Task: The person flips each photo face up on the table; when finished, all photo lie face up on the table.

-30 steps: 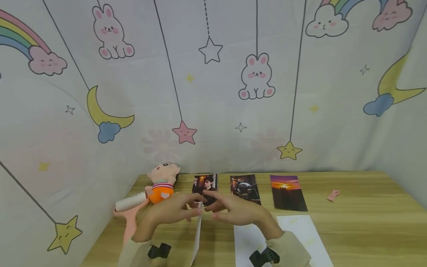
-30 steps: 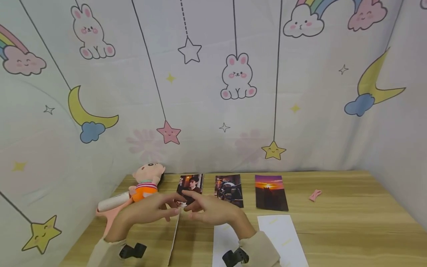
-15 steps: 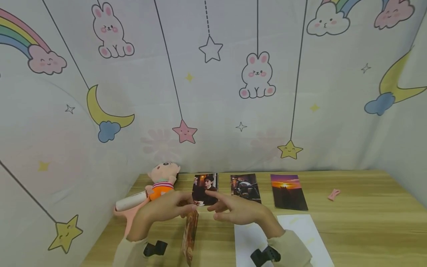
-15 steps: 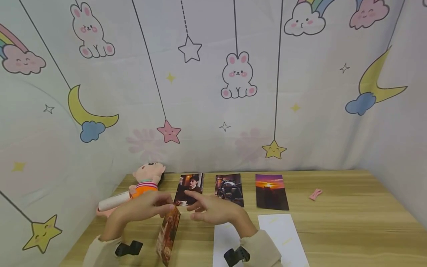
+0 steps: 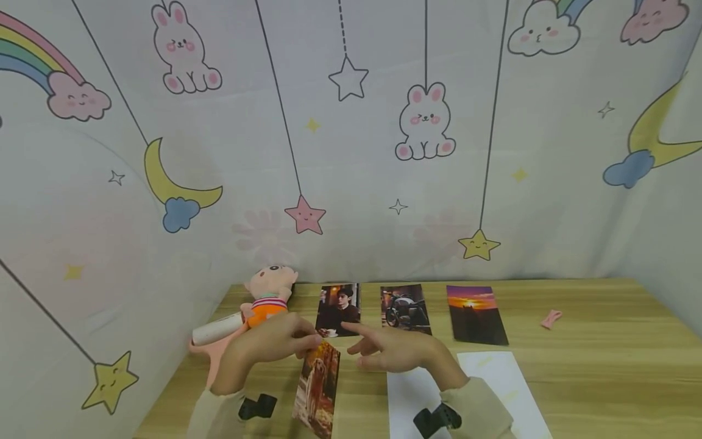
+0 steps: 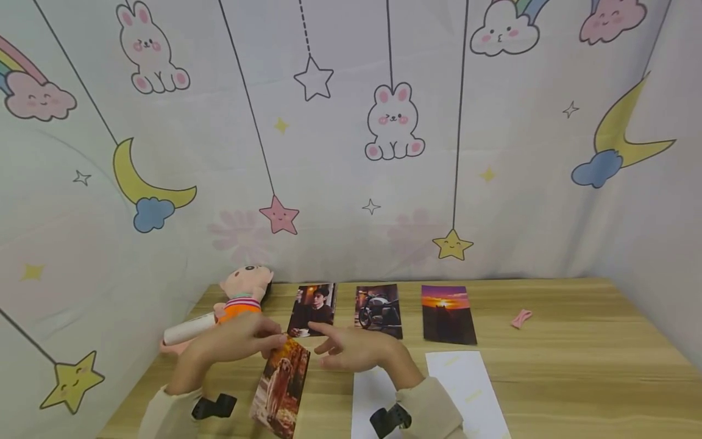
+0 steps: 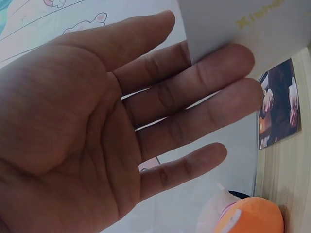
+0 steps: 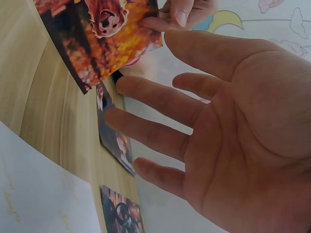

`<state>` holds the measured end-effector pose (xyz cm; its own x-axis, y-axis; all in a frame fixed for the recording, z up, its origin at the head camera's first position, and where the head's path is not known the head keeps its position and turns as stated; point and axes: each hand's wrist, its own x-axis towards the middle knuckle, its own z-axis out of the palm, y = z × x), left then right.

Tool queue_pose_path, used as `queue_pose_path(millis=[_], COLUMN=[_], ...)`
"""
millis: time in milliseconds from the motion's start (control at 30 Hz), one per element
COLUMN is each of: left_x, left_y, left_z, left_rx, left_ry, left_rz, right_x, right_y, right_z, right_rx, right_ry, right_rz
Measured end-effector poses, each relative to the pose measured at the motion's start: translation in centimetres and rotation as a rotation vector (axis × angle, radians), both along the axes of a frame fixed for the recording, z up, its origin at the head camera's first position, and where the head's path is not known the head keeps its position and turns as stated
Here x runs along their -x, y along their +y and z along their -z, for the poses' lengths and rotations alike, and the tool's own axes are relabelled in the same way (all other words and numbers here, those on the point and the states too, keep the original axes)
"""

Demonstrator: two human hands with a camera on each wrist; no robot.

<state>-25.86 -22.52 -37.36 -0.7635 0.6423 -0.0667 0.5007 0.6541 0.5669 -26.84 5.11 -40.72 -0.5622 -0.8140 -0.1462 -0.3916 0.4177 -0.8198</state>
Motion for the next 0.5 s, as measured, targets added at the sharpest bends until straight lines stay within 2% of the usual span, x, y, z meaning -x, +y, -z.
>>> queue_pose_path(millis=[167, 333, 500], left_x=[0.0, 0.0, 0.1], left_y=[0.4, 0.4, 0.3], left_z=[-0.1, 0.0, 0.3], left_rx=[0.0, 0.009, -0.015], left_ry=[-0.041, -0.071, -0.134], left_rz=[-0.002, 0.013, 0.038], right_x=[0.0, 0.0, 0.1], right_y=[0.0, -0.3, -0.5], right_z=[0.4, 0.9, 1.4], right_rx=[-0.025, -0.018, -0.025], right_ry=[-0.012, -0.065, -0.085], right_rz=[-0.005, -0.013, -0.051])
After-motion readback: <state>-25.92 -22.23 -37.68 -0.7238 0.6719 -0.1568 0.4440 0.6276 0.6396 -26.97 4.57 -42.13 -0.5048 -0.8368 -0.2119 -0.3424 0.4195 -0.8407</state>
